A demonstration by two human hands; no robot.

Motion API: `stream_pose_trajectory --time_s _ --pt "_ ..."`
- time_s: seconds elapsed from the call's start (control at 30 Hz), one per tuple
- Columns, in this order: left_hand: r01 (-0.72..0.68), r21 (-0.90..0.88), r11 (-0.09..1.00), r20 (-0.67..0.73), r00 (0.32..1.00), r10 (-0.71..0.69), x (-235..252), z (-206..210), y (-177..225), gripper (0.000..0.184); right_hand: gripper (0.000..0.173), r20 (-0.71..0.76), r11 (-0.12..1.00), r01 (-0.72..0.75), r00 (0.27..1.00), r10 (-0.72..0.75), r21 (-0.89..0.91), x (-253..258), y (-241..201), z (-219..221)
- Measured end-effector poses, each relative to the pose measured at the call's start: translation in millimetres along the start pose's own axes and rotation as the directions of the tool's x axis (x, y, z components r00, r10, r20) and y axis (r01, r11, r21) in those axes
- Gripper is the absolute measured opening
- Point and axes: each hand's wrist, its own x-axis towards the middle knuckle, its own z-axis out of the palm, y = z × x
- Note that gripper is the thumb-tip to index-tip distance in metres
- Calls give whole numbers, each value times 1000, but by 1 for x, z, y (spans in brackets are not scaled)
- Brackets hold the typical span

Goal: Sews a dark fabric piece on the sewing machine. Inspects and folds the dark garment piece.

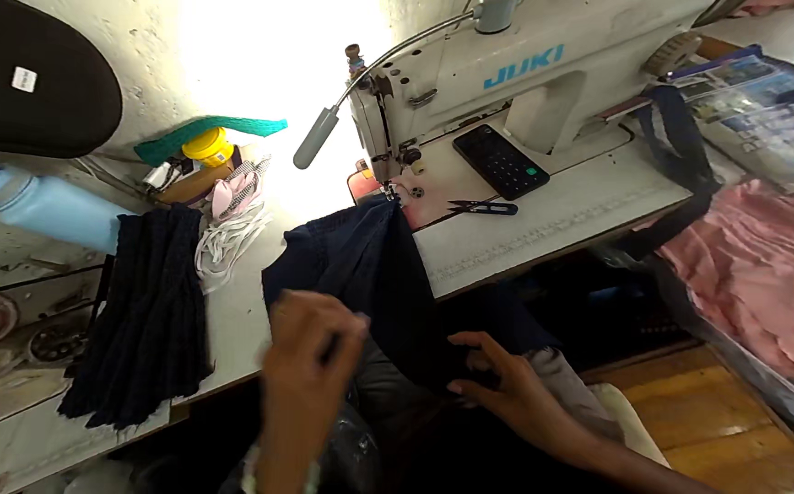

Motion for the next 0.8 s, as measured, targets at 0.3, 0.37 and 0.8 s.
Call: stream_pose_trajectory --time_s 0.3,0.37,0.8 --pt "278 -421 864 -59 941 -332 -100 83 24 15 32 225 831 533 839 -495 -159 20 -2 -11" --pt "303 -437 847 -41 934 -355 -103 80 26 25 29 255 715 643 766 -590 -275 26 -3 -12" --pt "183 -560 808 -245 895 -373 -93 79 36 9 10 298 403 812 544 -784 -423 45 -30 -8"
